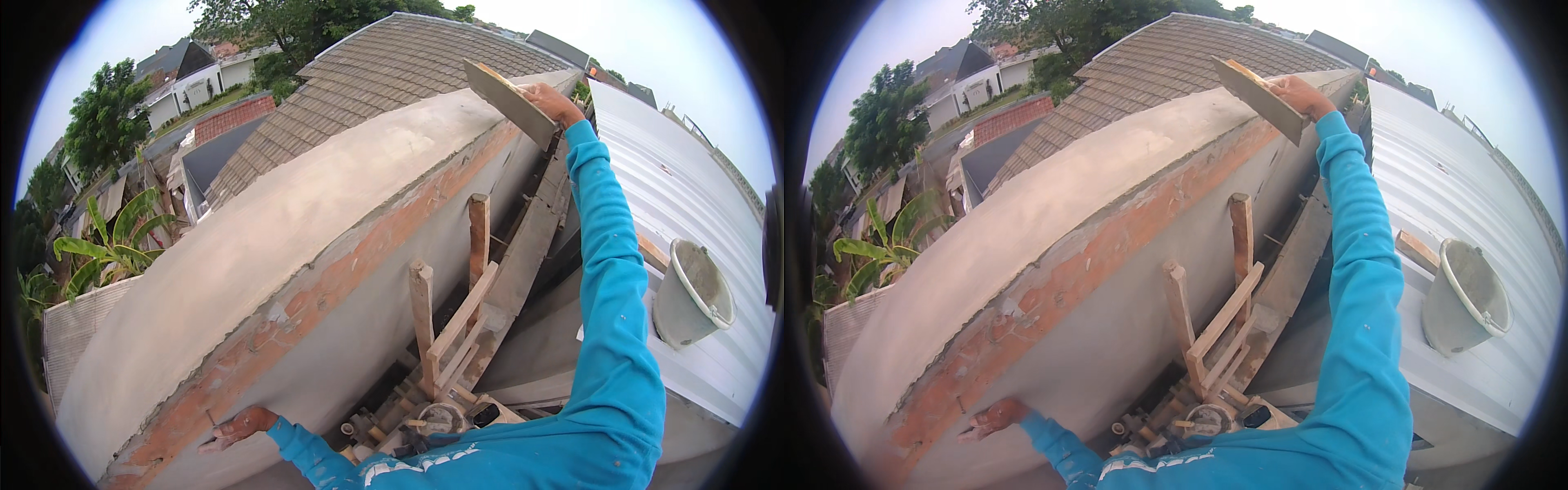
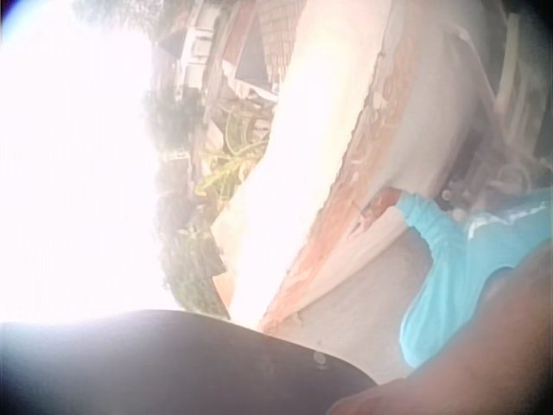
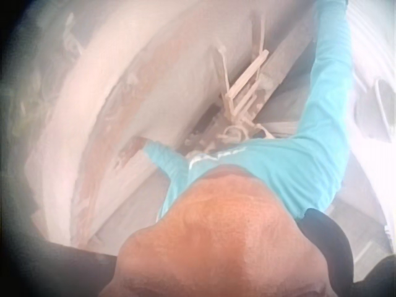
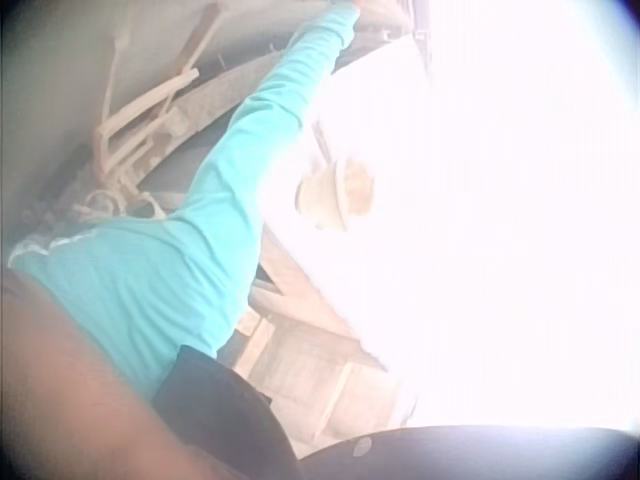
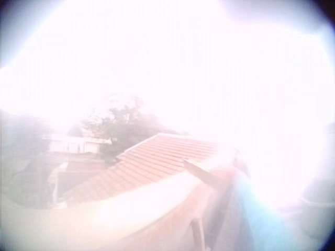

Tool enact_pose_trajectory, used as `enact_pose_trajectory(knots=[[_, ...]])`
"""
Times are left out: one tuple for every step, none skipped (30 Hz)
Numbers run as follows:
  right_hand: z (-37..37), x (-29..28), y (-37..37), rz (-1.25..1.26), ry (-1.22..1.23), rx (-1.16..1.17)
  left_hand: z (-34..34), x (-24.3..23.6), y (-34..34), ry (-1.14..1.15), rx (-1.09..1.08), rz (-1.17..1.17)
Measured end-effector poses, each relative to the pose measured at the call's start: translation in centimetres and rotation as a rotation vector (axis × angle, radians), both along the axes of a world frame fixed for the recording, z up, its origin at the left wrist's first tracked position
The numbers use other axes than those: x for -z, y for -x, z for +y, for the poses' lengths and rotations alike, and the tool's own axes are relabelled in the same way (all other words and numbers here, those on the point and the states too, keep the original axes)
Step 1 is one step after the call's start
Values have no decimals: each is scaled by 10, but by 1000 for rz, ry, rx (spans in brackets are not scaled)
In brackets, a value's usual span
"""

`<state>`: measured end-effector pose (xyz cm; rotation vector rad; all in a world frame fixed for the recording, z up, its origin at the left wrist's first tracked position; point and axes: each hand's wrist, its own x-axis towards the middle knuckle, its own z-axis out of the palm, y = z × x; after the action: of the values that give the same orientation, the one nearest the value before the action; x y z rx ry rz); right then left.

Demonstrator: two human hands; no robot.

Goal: The person applies and smooths wet plaster onto a curved brick wall using a trowel and a wooden float. They repeatedly scoop plaster from a bucket, spread it along the wall's edge, and level the surface. The person works on a scaffold in an outdoor residential area.

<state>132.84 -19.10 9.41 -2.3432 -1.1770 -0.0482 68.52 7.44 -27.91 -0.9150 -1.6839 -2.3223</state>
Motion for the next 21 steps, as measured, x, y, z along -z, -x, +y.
enact_pose_trajectory(knots=[[11,0,4,-73,67,7,-2,0,0,8,-4,13],[23,3,9,-146,135,16,-1,3,0,9,-12,40],[35,1,19,-224,201,24,0,6,1,10,-21,64],[50,1,50,-199,287,53,1,8,5,11,-42,94],[54,9,67,-294,283,67,1,7,4,-15,-31,96],[57,19,81,-385,277,78,1,5,2,-43,-22,101],[59,27,92,-480,274,84,0,5,1,-65,-17,103],[55,31,105,-451,232,9,0,5,2,-38,-29,108],[51,30,117,-421,188,-72,-1,5,3,-10,-47,112],[48,28,126,-387,142,-153,-1,6,5,16,-66,119],[47,21,132,-373,64,-220,0,10,7,7,-65,154],[43,9,128,-405,49,-206,2,15,8,-1,-54,185],[41,1,116,-430,35,-192,2,20,12,-8,-42,222],[45,-5,98,-383,71,-132,5,32,19,-9,-21,294],[47,-15,78,-339,110,-65,9,47,28,-11,7,363],[49,-20,56,-367,123,-132,9,62,38,44,4,447],[49,-22,33,-342,157,-91,11,75,44,94,10,530],[50,-20,11,-317,188,-52,13,77,46,89,17,556],[49,-17,-10,-293,219,-13,13,80,44,76,15,546],[49,-14,-27,-295,225,-8,11,75,39,61,6,516],[52,-8,-44,-294,223,-10,8,65,33,44,-12,487]])
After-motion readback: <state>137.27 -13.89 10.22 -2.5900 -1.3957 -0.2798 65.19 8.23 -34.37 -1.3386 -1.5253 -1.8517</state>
